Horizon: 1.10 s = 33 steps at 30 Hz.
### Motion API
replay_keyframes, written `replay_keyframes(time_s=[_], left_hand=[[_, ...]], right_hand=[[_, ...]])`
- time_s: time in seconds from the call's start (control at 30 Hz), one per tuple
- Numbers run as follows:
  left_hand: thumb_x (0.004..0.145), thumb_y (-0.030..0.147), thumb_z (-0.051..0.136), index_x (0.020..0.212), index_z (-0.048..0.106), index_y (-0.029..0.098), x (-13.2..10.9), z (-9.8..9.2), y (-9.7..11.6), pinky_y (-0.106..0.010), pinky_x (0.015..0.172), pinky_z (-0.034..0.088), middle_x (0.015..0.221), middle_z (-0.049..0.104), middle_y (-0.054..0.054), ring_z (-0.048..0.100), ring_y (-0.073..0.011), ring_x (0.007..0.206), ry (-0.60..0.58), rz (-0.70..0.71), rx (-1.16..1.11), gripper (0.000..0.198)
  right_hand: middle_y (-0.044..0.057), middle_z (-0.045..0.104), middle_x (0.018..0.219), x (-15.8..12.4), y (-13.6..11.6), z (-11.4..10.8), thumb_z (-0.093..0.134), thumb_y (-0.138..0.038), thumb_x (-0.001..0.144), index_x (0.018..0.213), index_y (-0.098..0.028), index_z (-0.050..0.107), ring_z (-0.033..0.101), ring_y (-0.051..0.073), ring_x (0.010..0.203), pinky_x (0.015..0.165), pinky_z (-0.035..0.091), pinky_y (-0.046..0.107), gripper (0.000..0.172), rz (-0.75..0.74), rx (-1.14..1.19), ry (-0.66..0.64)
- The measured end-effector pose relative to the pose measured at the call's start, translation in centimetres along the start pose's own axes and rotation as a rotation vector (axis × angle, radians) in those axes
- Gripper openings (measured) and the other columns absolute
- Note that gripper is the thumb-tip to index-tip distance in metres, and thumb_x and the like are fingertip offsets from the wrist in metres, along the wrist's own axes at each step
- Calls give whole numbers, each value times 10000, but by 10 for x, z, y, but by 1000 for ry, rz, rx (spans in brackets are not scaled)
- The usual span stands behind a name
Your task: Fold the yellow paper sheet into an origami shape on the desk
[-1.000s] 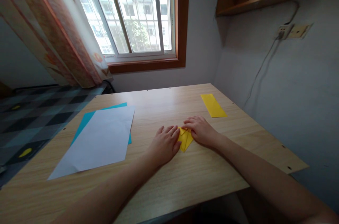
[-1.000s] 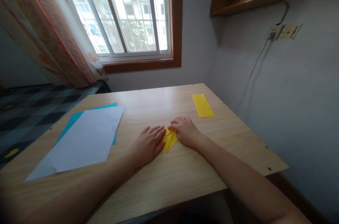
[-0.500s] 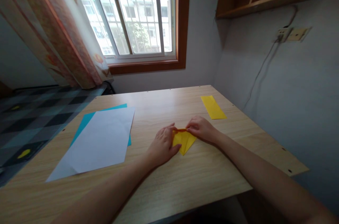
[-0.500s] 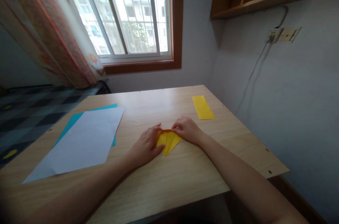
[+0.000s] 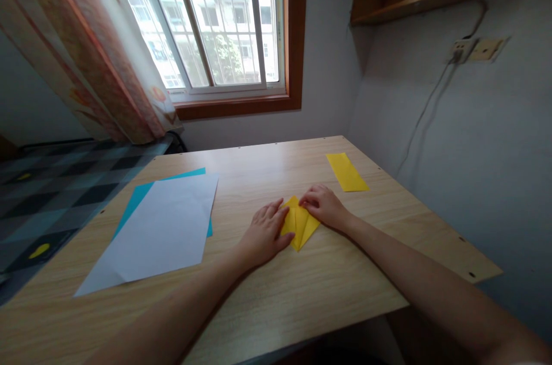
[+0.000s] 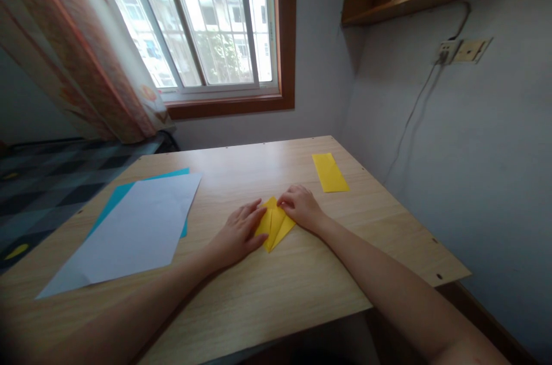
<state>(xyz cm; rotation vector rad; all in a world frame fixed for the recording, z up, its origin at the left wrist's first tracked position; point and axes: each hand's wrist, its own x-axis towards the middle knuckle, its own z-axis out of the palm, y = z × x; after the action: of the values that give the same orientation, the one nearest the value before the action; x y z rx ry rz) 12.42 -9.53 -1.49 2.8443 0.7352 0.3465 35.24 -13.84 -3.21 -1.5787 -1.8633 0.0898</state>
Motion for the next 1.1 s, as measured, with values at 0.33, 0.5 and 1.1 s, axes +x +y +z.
replay_keyframes(time_s=[0.33,0.5,1.1], left_hand=[[899,378,524,1422,398,196,1,0,0,-487,1139,270,1463,456,-95,356,-285,1371,-28,30,3,568],[886,388,540,1415,402,133,1,1,0,-473,1143,270,1450,461,-140,373,-293,1357,-27,5,4,603],[832,355,629,1274,560,258,3,-19,-5,-423,987,455,1204,580,-79,560,-249,1092,18,68,-150,457]], right_hand=[[64,648,965,-5,-16,-14,568,-120,810,854,-189,728,539,215,970,911,378,360,180,-123,15,-28],[29,611,722,-4,-19,-19,396,-292,971,669,-170,620,539,165,750,747,395,292,396,-46,206,-58],[26,621,692,-5,-14,-28,574,-298,888,669,-163,664,536,149,677,642,378,268,273,-52,119,-212]])
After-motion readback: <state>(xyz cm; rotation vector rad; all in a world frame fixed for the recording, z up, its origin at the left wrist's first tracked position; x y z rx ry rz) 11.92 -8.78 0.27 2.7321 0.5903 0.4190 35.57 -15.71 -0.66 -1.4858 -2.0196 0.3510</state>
